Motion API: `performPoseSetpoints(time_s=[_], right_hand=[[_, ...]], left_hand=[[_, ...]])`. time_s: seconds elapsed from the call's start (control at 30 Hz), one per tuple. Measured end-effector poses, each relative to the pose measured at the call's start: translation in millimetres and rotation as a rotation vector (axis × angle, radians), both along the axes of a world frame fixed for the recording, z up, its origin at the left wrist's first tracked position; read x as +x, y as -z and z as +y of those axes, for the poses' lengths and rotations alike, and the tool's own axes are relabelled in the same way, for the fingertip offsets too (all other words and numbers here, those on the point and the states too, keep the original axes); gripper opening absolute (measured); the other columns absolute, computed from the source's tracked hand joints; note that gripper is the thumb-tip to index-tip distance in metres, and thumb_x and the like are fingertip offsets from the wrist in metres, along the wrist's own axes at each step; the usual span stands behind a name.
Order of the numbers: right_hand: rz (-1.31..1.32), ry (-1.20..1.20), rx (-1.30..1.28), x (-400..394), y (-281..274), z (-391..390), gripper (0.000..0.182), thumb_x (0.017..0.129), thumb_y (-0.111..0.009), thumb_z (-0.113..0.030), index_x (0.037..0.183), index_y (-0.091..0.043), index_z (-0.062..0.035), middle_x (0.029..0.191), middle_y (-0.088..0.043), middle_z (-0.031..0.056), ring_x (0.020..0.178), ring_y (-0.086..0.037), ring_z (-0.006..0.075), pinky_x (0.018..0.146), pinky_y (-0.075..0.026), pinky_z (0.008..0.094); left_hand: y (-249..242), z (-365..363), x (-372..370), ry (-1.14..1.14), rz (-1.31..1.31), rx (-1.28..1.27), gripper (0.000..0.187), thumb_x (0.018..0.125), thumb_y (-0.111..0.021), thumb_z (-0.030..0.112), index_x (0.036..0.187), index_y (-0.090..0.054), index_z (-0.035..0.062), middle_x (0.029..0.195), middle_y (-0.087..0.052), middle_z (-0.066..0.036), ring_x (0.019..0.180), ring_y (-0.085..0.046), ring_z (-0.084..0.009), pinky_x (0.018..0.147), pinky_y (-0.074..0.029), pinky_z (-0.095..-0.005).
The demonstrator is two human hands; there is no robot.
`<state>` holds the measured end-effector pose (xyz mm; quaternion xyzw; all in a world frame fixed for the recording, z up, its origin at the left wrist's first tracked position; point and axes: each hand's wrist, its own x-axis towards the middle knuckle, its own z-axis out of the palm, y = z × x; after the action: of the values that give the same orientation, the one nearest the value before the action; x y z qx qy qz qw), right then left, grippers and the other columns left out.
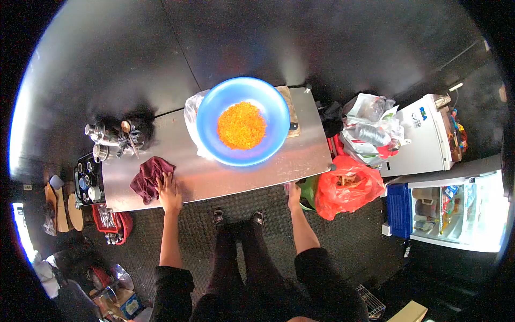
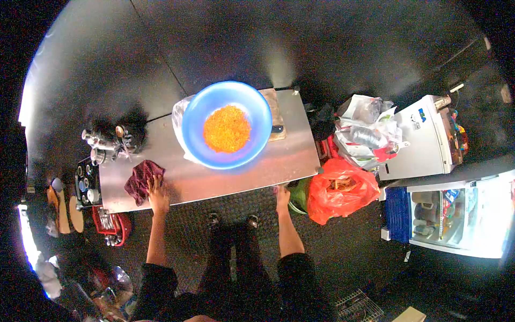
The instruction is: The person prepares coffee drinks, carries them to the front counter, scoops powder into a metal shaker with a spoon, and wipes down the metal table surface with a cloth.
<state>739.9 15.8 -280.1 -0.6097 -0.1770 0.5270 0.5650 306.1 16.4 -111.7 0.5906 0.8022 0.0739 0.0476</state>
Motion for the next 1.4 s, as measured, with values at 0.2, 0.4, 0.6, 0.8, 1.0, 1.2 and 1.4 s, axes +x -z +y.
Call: performPoseSetpoints(time_s=[0.2,0.4,0.6,0.8,1.0,1.2,1.4], right_hand=[[-0.017,-0.213,0.244,31.9,102.7,8.6,0.044,0.089,-0.058,-0.044,0.105,-0.057,-0.0041,0.097,-0.058,0.0026,0.083,-0.051,0.0130,0.072,-0.041,0.0312],[-0.589,0.027,-0.015,12.1,63.6,8.3,0.060,0.086,-0.061,-0.040,0.124,-0.045,0.0031,0.113,-0.057,0.0156,0.101,-0.054,0.0274,0.087,-0.043,0.0386],[-1.505,-0.291,-0.366,-44.4,-2.9,-35.7,0.012,0.081,-0.062,-0.016,0.080,-0.055,-0.0058,0.078,-0.060,0.0124,0.071,-0.060,0.0330,0.064,-0.047,0.0444],[-0.865,-0.482,0.706,-165.5,-212.4,-40.1,0.009,0.086,-0.054,-0.006,0.080,-0.056,-0.0010,0.069,-0.057,0.0102,0.061,-0.055,0.0244,0.061,-0.044,0.0342],[-0.789,-0.656,0.747,-297.1,-246.0,31.6,0.024,0.080,-0.054,0.002,0.103,-0.053,-0.0012,0.097,-0.054,0.0185,0.097,-0.050,0.0359,0.085,-0.040,0.0427],[-0.907,-0.586,0.546,-389.8,-218.7,42.8,0.066,0.081,-0.058,-0.011,0.135,-0.025,0.0066,0.127,-0.037,0.0323,0.121,-0.033,0.0467,0.105,-0.022,0.0522],[-1.462,-0.507,0.134,-426.2,-185.3,67.8,0.084,0.086,-0.050,-0.046,0.142,-0.016,0.0060,0.142,-0.019,0.0368,0.135,-0.015,0.0483,0.111,-0.007,0.0571]], left_hand=[[-3.0,2.6,3.6,-0.040,-0.052,0.011,0.042,0.093,-0.045,0.025,0.130,-0.048,0.0060,0.144,-0.036,-0.016,0.135,-0.024,-0.0417,0.108,-0.020,-0.0589],[-16.8,11.6,11.9,-0.085,-0.115,-0.047,0.059,0.086,-0.051,0.035,0.134,-0.041,0.0022,0.145,-0.030,-0.021,0.135,-0.020,-0.0457,0.107,-0.019,-0.0606],[-8.6,7.9,1.7,-0.041,-0.060,-0.158,0.061,0.081,-0.053,0.033,0.135,-0.042,0.0047,0.146,-0.029,-0.019,0.136,-0.019,-0.0440,0.108,-0.020,-0.0594],[30.7,3.7,-23.1,0.089,-0.213,-0.105,0.049,0.084,-0.052,0.032,0.127,-0.053,0.0095,0.143,-0.038,-0.012,0.136,-0.023,-0.0390,0.109,-0.021,-0.0552],[26.5,11.0,-29.1,0.315,-0.685,0.071,0.037,0.084,-0.049,0.020,0.119,-0.060,0.0130,0.130,-0.053,-0.011,0.128,-0.040,-0.0332,0.108,-0.030,-0.0419],[-83.5,13.9,-77.4,-0.337,-0.796,-0.092,0.033,0.080,-0.054,0.014,0.111,-0.059,0.0017,0.118,-0.058,-0.018,0.110,-0.055,-0.0338,0.095,-0.043,-0.0423],[-27.2,13.7,-87.2,0.101,-0.259,-0.271,0.065,0.078,-0.057,0.024,0.133,-0.038,-0.0035,0.144,-0.027,-0.026,0.136,-0.020,-0.0417,0.109,-0.022,-0.0503]])
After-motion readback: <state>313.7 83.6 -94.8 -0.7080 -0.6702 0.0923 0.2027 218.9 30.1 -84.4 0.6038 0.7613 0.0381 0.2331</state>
